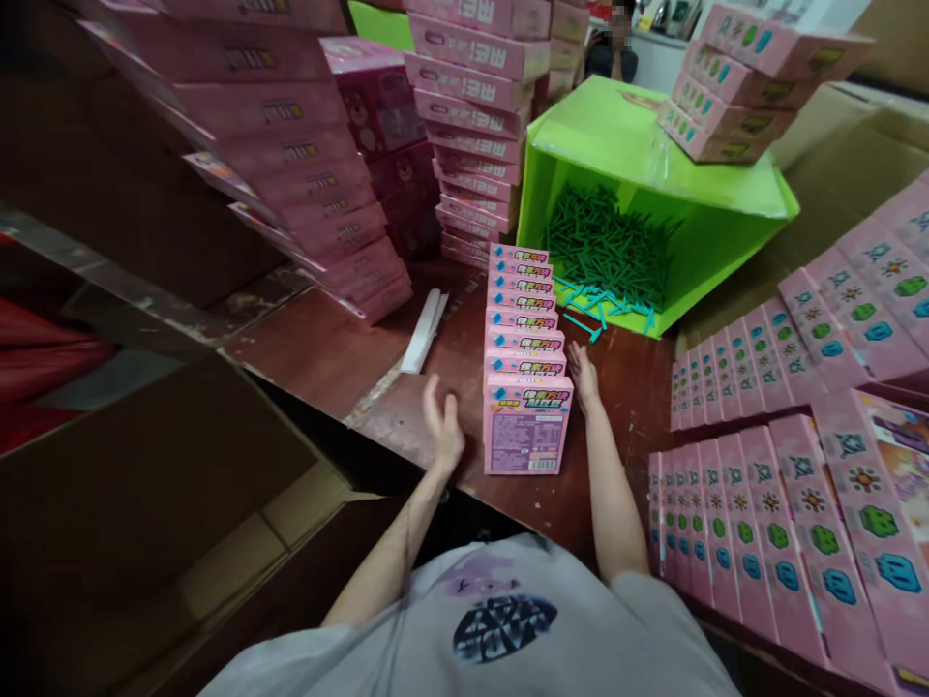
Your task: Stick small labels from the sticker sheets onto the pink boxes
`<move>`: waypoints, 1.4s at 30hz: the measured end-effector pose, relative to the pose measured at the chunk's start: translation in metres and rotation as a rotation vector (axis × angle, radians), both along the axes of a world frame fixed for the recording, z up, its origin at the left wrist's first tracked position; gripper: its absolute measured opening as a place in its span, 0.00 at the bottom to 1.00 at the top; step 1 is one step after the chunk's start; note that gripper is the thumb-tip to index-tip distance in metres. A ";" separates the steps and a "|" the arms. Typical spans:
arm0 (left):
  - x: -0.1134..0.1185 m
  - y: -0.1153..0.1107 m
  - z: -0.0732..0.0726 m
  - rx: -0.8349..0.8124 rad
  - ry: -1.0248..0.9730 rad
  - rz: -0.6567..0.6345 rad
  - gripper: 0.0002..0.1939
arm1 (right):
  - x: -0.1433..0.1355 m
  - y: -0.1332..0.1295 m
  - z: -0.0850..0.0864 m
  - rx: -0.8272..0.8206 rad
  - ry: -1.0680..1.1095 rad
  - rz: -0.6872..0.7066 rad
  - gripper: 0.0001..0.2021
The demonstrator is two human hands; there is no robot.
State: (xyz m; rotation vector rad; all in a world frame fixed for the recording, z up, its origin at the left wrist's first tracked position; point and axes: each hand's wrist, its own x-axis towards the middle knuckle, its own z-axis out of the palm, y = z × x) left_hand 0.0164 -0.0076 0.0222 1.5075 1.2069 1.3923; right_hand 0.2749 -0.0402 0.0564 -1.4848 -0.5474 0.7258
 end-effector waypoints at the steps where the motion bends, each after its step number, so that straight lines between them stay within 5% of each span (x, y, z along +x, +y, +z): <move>1: -0.007 0.016 0.004 0.027 0.075 0.119 0.30 | -0.002 -0.012 -0.009 0.005 0.019 -0.050 0.35; 3: -0.019 0.049 0.015 0.064 0.275 0.220 0.33 | -0.008 -0.038 -0.024 0.017 0.034 -0.162 0.37; 5: -0.025 0.080 0.027 -0.009 0.396 0.134 0.33 | -0.013 -0.060 -0.032 0.035 0.024 -0.269 0.38; 10: -0.034 0.106 0.050 -0.257 0.232 0.076 0.05 | -0.019 -0.089 -0.013 0.092 -0.068 -0.489 0.33; 13: -0.049 0.080 0.064 -0.306 0.076 0.069 0.05 | -0.036 -0.096 0.021 0.198 -0.271 -0.641 0.26; 15: -0.060 0.051 0.075 -0.468 -0.267 -0.076 0.05 | -0.059 -0.100 0.047 0.306 -0.477 -0.681 0.21; 19: -0.071 -0.007 0.104 -0.885 -0.961 -0.359 0.08 | -0.118 -0.098 0.094 0.416 -1.088 -0.321 0.17; 22: -0.073 -0.030 0.126 -1.097 -1.046 -0.420 0.11 | -0.145 -0.089 0.117 0.379 -1.533 -0.158 0.19; 24: -0.076 -0.036 0.136 -1.199 -0.961 -0.483 0.10 | -0.148 -0.083 0.129 0.311 -1.619 -0.145 0.15; 27: -0.085 -0.040 0.142 -1.140 -0.751 -0.597 0.03 | -0.136 -0.079 0.142 0.313 -1.537 0.016 0.10; 29: -0.091 -0.042 0.141 -0.943 -0.653 -0.626 0.13 | -0.126 -0.080 0.148 0.373 -1.468 0.112 0.10; 32: -0.092 -0.048 0.140 -0.485 -0.531 -0.491 0.30 | -0.122 -0.084 0.150 0.301 -1.336 0.181 0.13; 34: -0.084 -0.055 0.140 -0.278 -0.409 -0.393 0.32 | -0.128 -0.088 0.145 0.167 -1.249 0.272 0.16; 38: -0.061 -0.066 0.145 -0.339 -0.276 -0.296 0.24 | -0.141 -0.096 0.133 0.016 -1.072 0.471 0.32; 42: -0.054 -0.066 0.145 -0.413 -0.353 -0.275 0.24 | -0.137 -0.106 0.125 0.029 -0.581 0.471 0.16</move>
